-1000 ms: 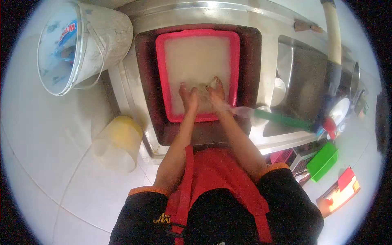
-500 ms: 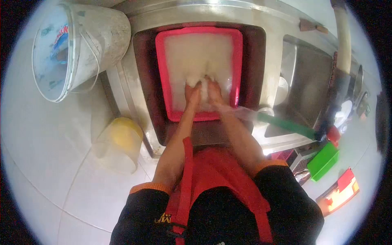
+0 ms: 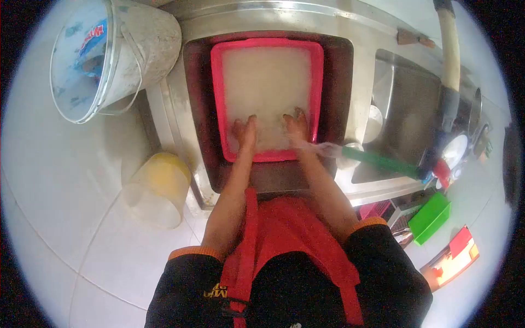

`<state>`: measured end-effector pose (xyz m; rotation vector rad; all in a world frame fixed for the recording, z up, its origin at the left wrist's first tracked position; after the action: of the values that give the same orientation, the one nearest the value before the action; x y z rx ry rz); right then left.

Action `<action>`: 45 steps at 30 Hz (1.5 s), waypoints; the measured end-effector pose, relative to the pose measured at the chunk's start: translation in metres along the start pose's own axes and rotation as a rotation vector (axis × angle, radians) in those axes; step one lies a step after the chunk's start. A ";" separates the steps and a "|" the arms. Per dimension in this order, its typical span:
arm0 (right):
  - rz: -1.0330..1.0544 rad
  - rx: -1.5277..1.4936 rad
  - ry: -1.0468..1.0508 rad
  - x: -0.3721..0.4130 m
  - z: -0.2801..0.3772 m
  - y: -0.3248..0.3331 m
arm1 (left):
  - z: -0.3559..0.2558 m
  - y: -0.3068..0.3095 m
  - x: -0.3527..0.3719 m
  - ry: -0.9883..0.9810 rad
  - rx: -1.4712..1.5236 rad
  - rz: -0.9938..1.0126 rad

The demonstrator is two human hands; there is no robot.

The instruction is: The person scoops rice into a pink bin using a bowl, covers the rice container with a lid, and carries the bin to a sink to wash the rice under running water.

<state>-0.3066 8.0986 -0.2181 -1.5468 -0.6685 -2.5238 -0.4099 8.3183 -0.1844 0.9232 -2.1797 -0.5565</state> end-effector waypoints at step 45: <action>0.219 -0.194 0.078 0.034 0.027 -0.039 | -0.071 -0.012 0.033 0.152 0.428 0.139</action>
<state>-0.3132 8.1497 -0.1901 -1.4755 -0.2347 -2.5265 -0.3686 8.2776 -0.1298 0.9828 -2.2402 0.0525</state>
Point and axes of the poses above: each hand's wrist, its own x-axis away from the middle knuckle, its own y-axis out of the back of the hand, z = x × y, the point moved 9 cm from there along -x, towards the middle knuckle, and after that the axes turned 15 degrees about -y, right-handed, at the moved point
